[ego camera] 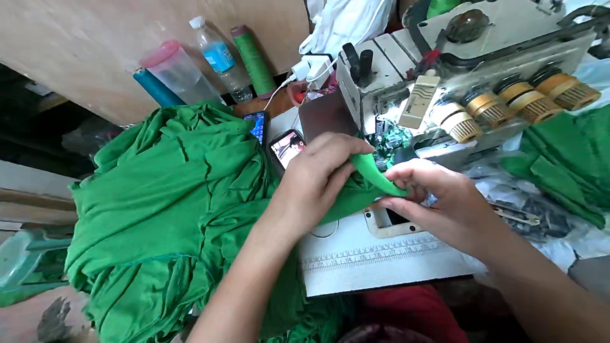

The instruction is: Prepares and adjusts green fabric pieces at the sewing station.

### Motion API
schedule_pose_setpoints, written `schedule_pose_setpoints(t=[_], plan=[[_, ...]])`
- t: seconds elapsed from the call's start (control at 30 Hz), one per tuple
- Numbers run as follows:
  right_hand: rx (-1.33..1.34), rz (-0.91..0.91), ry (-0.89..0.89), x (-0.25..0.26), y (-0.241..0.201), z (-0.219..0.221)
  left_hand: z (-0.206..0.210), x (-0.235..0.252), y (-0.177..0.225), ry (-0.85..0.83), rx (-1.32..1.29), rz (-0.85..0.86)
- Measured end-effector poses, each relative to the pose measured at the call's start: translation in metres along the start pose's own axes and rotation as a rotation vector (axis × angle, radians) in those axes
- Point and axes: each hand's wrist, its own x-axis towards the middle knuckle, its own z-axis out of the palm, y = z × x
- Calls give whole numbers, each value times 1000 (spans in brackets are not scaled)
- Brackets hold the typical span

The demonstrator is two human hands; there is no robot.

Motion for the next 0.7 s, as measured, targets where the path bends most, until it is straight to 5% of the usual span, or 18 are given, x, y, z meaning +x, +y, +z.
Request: schedule_pose_setpoints(t=[0.1,0.4,0.53,0.7], plan=[[-46,-47,-45,8,-2,-6,-16,8,3,-143,223,41],[-82,-88,-141,12,-4,-10,-14,15,11,-208,132,53],[294,12,-203,16,-12,-25,10,7,-25,-121,58,-36],[453,99,-200,20,-14,-30,8,4,-40,-261,320,61]])
